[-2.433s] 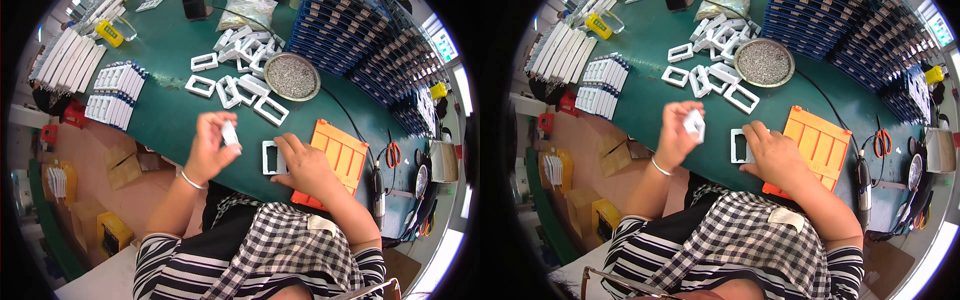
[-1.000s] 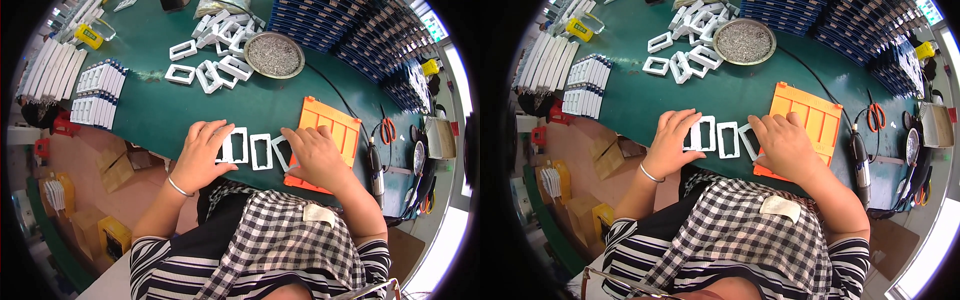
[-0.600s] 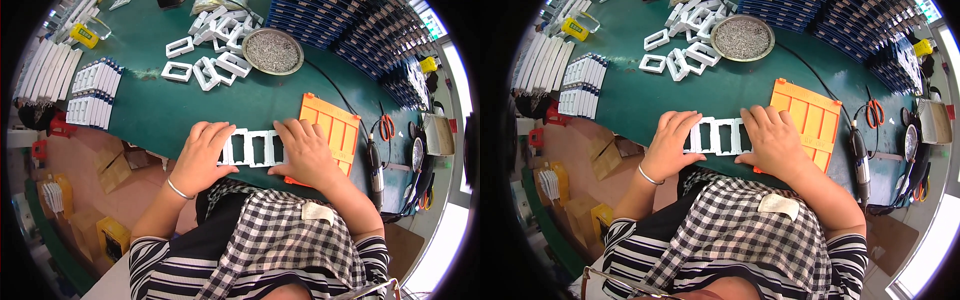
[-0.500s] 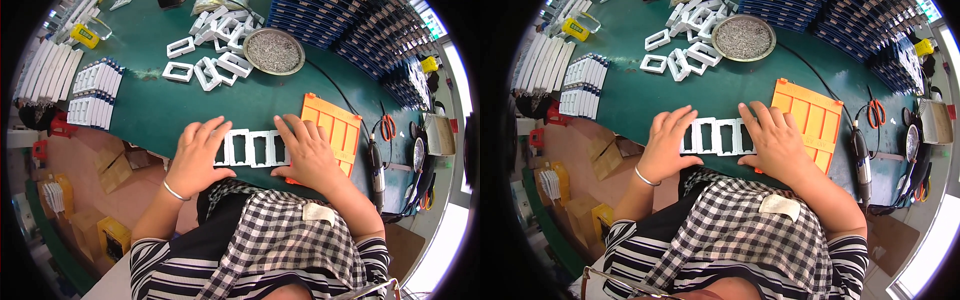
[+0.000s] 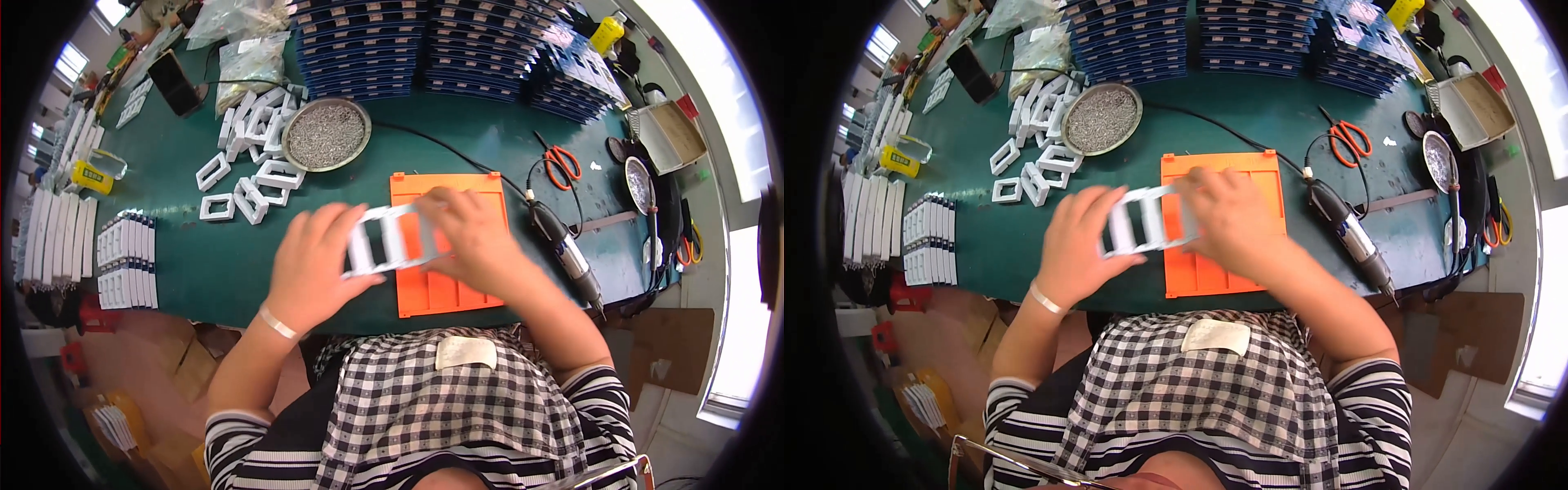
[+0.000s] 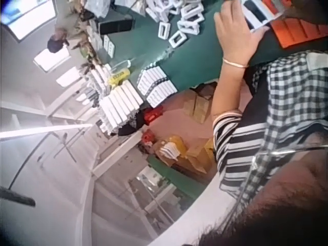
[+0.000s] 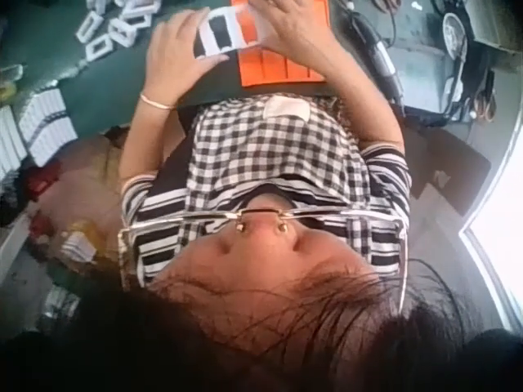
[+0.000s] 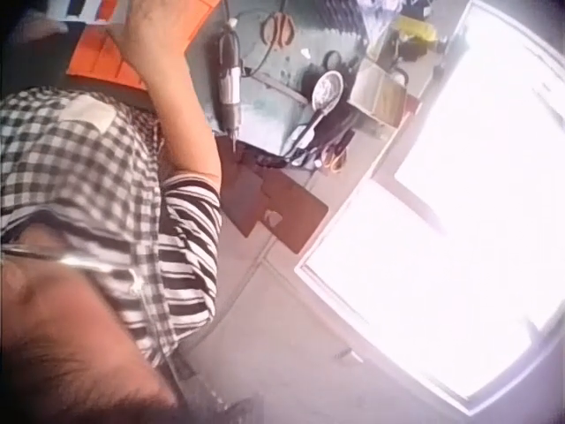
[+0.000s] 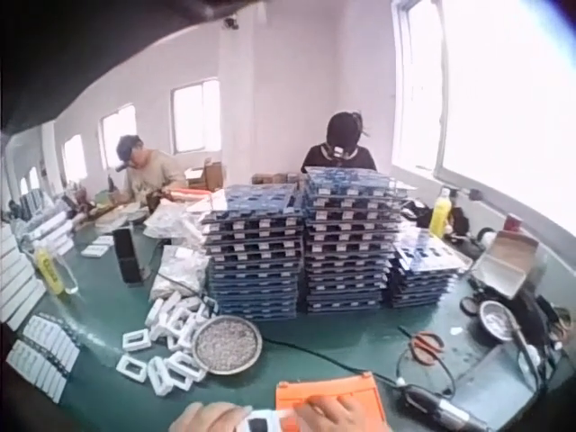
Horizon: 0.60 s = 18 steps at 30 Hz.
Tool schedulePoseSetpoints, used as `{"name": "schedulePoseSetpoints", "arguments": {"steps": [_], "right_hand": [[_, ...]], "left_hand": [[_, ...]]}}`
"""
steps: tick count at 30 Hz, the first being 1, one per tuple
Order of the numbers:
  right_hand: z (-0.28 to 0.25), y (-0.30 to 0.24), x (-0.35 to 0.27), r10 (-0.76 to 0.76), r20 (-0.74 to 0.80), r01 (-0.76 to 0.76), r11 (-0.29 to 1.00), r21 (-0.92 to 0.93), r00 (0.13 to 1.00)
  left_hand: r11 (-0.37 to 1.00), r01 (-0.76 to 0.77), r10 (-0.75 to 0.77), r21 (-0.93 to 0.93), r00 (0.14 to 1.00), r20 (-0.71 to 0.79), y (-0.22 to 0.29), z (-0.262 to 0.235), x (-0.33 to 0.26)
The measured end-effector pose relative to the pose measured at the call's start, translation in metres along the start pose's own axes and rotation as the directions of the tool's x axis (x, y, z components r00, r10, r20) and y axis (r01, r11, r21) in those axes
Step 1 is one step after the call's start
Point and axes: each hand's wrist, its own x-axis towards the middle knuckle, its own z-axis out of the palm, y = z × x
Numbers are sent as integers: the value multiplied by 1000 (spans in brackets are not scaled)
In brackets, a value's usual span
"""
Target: The person assembles electronic modules by placing circuit boards into a rubber jig and securing them to plastic frames with screws using an electric screwdriver.
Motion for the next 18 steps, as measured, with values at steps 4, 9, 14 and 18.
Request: {"name": "schedulePoseSetpoints", "arguments": {"steps": [4,9,14,18], "right_hand": [[-21,53,-15,150,38,-151,988,15,988],[-13,71,-21,246,144,-251,968,20,959],[-13,71,-24,269,151,-256,962,-99,951],[-16,67,-24,264,174,-246,962,-120,949]], "left_hand": [[994,-25,38,-103,991,127,18,45,55],[995,-70,81,-71,984,162,14,71,69],[996,-36,50,-81,983,177,12,72,62],[1000,-22,17,22,985,174,20,64,56]]}}
